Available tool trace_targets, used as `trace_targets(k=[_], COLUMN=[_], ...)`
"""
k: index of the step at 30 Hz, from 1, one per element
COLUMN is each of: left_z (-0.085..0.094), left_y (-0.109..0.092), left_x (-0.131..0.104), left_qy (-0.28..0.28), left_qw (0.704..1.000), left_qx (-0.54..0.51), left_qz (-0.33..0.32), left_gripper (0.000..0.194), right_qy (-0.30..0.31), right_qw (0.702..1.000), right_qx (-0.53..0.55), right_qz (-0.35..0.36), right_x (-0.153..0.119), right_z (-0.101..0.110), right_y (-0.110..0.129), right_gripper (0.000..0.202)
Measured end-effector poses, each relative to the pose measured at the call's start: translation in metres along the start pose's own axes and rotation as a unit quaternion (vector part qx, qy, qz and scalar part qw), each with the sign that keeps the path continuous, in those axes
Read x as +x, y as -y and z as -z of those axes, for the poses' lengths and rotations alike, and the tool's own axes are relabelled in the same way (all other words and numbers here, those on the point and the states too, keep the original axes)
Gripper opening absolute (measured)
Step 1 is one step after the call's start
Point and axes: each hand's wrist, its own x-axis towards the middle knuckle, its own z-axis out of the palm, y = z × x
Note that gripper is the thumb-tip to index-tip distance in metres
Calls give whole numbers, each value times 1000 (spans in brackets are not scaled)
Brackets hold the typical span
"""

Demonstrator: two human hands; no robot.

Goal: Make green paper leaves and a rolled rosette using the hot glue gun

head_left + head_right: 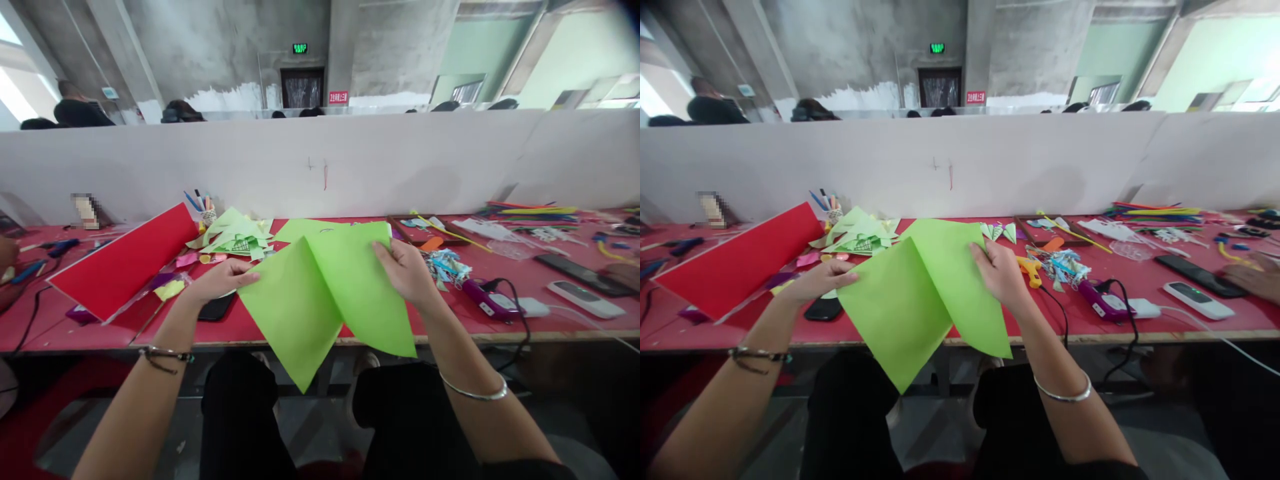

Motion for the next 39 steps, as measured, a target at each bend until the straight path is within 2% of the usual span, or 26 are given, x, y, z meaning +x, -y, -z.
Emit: trace_targets(k=[1, 2, 3, 5, 7, 9, 11, 13, 18, 24, 30, 36, 39], left_z=[3, 3, -1, -16, -36, -55, -67, -73, -74, -69, -69, -70, -69], left_y=[5, 7, 7, 1, -11, -24, -33, -36, -29, -26, -26, -28, -31], left_x=[3, 6, 10, 18, 25, 32, 38, 43, 46, 45, 45, 49, 52], left_qy=[50, 69, 54, -35, -63, -101, -148, -184, -229, -211, -216, -218, -218], left_qw=[997, 991, 986, 981, 988, 991, 988, 983, 973, 977, 976, 975, 974], left_qx=[59, 114, 156, 191, 134, 74, 28, 9, -10, -4, 19, 23, 18], left_qz=[17, 29, 35, 4, -40, -55, -35, -17, -4, -15, -35, -47, -64], left_gripper=[32, 33, 35, 46, 46, 38, 32, 34, 37, 43, 46, 45, 46], right_qy=[2, 7, 15, 43, 68, 78, 69, 48, 27, 54, 21, 51, 46], right_qw=[1000, 1000, 1000, 999, 997, 995, 995, 994, 977, 971, 975, 979, 982], right_qx=[-3, -5, -6, 1, 21, 43, 68, 102, 203, 182, 173, 163, 142], right_qz=[3, 8, 13, 25, 40, 42, 27, 4, -68, -147, -135, -114, -114], right_x=[1, 1, 1, 2, 3, 4, 5, 6, 3, -2, -2, 14, 23], right_z=[1, 0, -3, -11, -21, -30, -36, -39, -45, -48, -45, -37, -35], right_y=[1, 3, 6, 12, 19, 23, 25, 21, -1, -25, -26, -25, -26], right_gripper=[37, 38, 38, 36, 33, 32, 31, 29, 28, 37, 41, 41, 42])
